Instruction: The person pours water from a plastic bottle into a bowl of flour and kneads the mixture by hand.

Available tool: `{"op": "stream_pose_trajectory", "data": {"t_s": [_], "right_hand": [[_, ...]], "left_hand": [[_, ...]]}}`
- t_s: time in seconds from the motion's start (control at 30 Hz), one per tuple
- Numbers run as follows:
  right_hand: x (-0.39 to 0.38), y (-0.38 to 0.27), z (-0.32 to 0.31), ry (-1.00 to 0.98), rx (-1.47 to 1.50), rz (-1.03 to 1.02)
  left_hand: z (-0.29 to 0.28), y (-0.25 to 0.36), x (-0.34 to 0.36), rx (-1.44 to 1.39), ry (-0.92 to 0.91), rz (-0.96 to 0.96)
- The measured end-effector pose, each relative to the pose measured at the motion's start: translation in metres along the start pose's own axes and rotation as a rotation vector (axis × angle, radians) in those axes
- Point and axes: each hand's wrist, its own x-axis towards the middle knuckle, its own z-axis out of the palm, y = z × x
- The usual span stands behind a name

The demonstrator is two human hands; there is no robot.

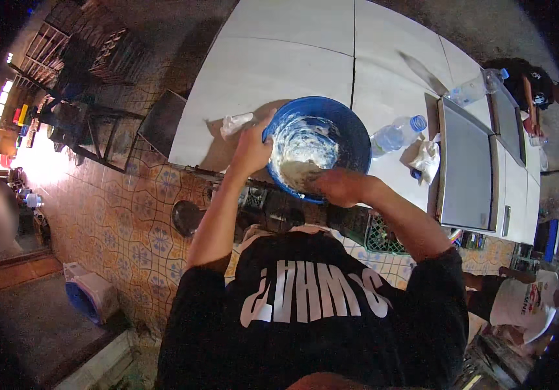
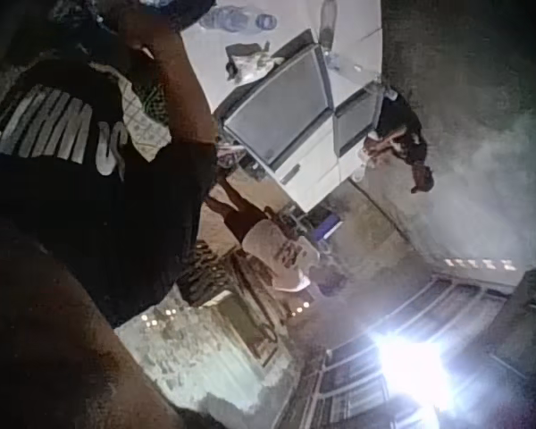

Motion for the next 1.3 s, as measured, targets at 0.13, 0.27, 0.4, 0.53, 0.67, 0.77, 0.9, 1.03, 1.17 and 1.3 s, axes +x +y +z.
{"op": "stream_pose_trajectory", "data": {"t_s": [0.13,0.27,0.4,0.53,0.67,0.77,0.9,1.03,1.17,1.3], "right_hand": [[-0.001,0.031,0.022,-0.029,-0.014,0.045],[0.025,0.050,0.017,0.261,0.114,0.209],[0.045,0.054,-0.004,0.391,0.000,0.145],[0.025,0.010,-0.026,0.813,0.356,0.330],[0.003,0.002,0.000,0.807,0.522,0.451],[0.023,-0.001,0.000,0.708,0.568,0.499],[0.081,0.022,0.037,0.804,0.433,0.339],[0.085,-0.001,0.026,0.396,0.117,0.237],[0.049,0.000,0.021,0.094,0.057,0.205],[0.014,-0.025,0.009,0.087,-0.071,0.127]], "left_hand": [[-0.004,0.002,-0.001,-0.064,0.063,0.125],[-0.005,0.008,0.000,-0.004,0.043,0.139],[-0.004,0.004,0.001,-0.030,-0.059,-0.013],[-0.003,-0.005,-0.004,-0.022,0.097,0.085],[-0.006,-0.006,-0.003,-0.130,0.164,0.184],[-0.009,0.001,0.000,-0.142,0.042,0.108],[-0.005,-0.001,0.004,-0.067,-0.055,0.031],[-0.015,0.009,0.006,-0.033,-0.081,0.025],[-0.015,-0.001,0.005,-0.001,-0.044,0.091],[-0.011,-0.009,0.003,-0.017,-0.046,0.074]]}}
